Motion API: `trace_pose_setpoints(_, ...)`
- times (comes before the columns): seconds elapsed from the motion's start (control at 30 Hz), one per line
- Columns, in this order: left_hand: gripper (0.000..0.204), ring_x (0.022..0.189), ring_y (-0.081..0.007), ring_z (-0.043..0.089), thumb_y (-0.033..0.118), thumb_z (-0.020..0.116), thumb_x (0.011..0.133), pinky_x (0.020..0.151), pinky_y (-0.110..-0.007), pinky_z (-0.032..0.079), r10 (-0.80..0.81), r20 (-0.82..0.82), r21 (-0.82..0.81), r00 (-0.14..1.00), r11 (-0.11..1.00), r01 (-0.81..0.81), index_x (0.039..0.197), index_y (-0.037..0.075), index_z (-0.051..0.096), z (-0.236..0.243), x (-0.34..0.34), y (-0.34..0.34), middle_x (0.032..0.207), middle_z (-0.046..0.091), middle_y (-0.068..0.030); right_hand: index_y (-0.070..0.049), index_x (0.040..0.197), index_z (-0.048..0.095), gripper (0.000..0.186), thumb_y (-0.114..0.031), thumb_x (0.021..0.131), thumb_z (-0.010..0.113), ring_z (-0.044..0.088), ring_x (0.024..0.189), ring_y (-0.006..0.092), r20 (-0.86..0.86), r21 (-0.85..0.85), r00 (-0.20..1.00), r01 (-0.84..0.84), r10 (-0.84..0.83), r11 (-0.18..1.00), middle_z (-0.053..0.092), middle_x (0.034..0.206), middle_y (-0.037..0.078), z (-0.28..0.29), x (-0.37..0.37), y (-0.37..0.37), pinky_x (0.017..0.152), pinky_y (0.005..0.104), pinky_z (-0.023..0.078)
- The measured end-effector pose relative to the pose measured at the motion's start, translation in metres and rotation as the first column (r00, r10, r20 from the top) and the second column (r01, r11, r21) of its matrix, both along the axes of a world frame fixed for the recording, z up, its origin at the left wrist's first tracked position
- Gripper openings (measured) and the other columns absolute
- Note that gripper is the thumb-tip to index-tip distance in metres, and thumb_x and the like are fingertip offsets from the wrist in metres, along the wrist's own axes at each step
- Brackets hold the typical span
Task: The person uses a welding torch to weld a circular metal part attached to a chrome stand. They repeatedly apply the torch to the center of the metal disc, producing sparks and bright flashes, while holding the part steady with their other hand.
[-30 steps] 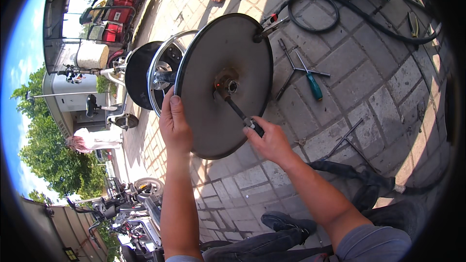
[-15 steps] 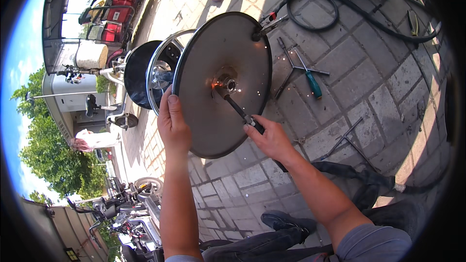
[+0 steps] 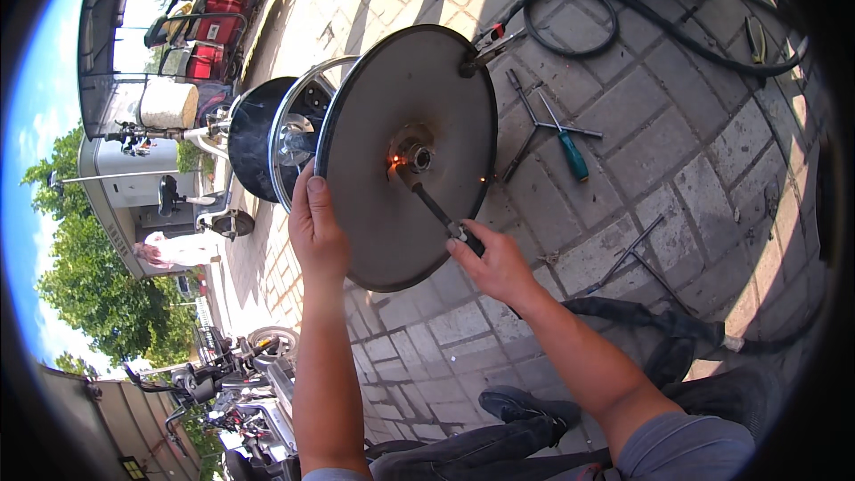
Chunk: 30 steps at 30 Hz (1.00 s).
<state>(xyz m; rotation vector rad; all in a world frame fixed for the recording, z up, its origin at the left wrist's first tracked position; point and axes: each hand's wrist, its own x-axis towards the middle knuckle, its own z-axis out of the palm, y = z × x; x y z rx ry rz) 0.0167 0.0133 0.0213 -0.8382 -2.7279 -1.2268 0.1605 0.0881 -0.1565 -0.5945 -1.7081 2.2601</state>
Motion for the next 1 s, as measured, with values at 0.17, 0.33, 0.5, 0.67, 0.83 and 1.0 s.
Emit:
trace_pose_setpoints(0.17, 0.043, 0.103, -0.0118, 0.061, 0.030, 0.043, 0.109, 0.090, -0.024, 0.047, -0.032, -0.005, 0.010, 0.999, 0.999, 0.032, 0.135, -0.002, 0.054, -0.001, -0.002, 0.002, 0.114, 0.067, -0.0076, 0.004, 0.119, 0.064, 0.049, -0.037, 0.091, 0.067, 0.069, 0.083, 0.0402, 0.014, -0.030, 1.000, -0.016, 0.017, 0.999, 0.069, 0.085, 0.024, 0.005, -0.003, 0.010, 0.074, 0.0429, 0.053)
trace_pose_setpoints(0.33, 0.043, 0.103, -0.0120, 0.061, 0.030, 0.042, 0.109, 0.090, -0.024, 0.047, -0.043, 0.009, 0.009, 0.999, 0.999, 0.043, 0.135, -0.002, 0.053, -0.001, -0.006, 0.001, 0.114, 0.066, -0.0074, 0.005, 0.118, 0.064, 0.049, -0.037, 0.091, 0.067, 0.069, 0.083, 0.0406, 0.022, 0.004, 0.999, -0.023, 0.023, 1.000, 0.069, 0.085, 0.025, 0.009, -0.003, 0.012, 0.075, 0.0432, 0.052)
trace_pose_setpoints(0.5, 0.043, 0.102, -0.0116, 0.061, 0.029, 0.043, 0.109, 0.089, -0.024, 0.048, -0.031, 0.027, 0.024, 0.999, 0.999, 0.030, 0.135, -0.002, 0.053, -0.001, -0.008, -0.002, 0.113, 0.067, -0.0071, 0.004, 0.118, 0.064, 0.049, -0.036, 0.091, 0.067, 0.068, 0.084, 0.0407, 0.031, -0.022, 0.999, -0.026, 0.027, 0.999, 0.069, 0.086, 0.025, 0.010, -0.005, 0.009, 0.076, 0.0432, 0.052)
trace_pose_setpoints(0.67, 0.043, 0.103, -0.0122, 0.060, 0.031, 0.044, 0.109, 0.090, -0.025, 0.048, -0.035, 0.028, 0.010, 0.999, 0.999, 0.035, 0.133, -0.002, 0.054, -0.004, -0.004, -0.002, 0.114, 0.066, -0.0075, 0.004, 0.121, 0.063, 0.047, -0.033, 0.092, 0.069, 0.068, 0.073, 0.0209, 0.018, 0.042, 1.000, 0.016, -0.017, 0.999, 0.071, 0.082, 0.016, -0.001, -0.010, 0.006, 0.070, 0.0333, 0.052)
trace_pose_setpoints(0.83, 0.043, 0.102, -0.0121, 0.060, 0.031, 0.044, 0.109, 0.089, -0.025, 0.047, -0.044, 0.043, 0.021, 0.998, 0.999, 0.043, 0.133, -0.003, 0.055, 0.007, -0.004, 0.006, 0.113, 0.066, -0.0072, 0.002, 0.119, 0.065, 0.046, -0.034, 0.090, 0.068, 0.068, 0.078, 0.0324, 0.066, -0.005, 0.997, -0.050, 0.050, 0.999, 0.070, 0.085, 0.021, 0.021, -0.010, 0.025, 0.074, 0.0393, 0.052)
trace_pose_setpoints(1.0, 0.044, 0.111, -0.0217, 0.059, 0.031, 0.045, 0.107, 0.100, -0.032, 0.043, -0.014, -0.011, -0.021, 1.000, 1.000, 0.014, 0.132, -0.004, 0.055, 0.134, 0.048, 0.009, 0.118, 0.066, -0.0141, 0.001, 0.118, 0.066, 0.047, -0.035, 0.087, 0.070, 0.068, 0.076, 0.0354, 0.121, 0.024, 0.991, -0.060, 0.057, 0.998, 0.068, 0.080, 0.022, 0.142, 0.030, 0.019, 0.072, 0.0426, 0.052)
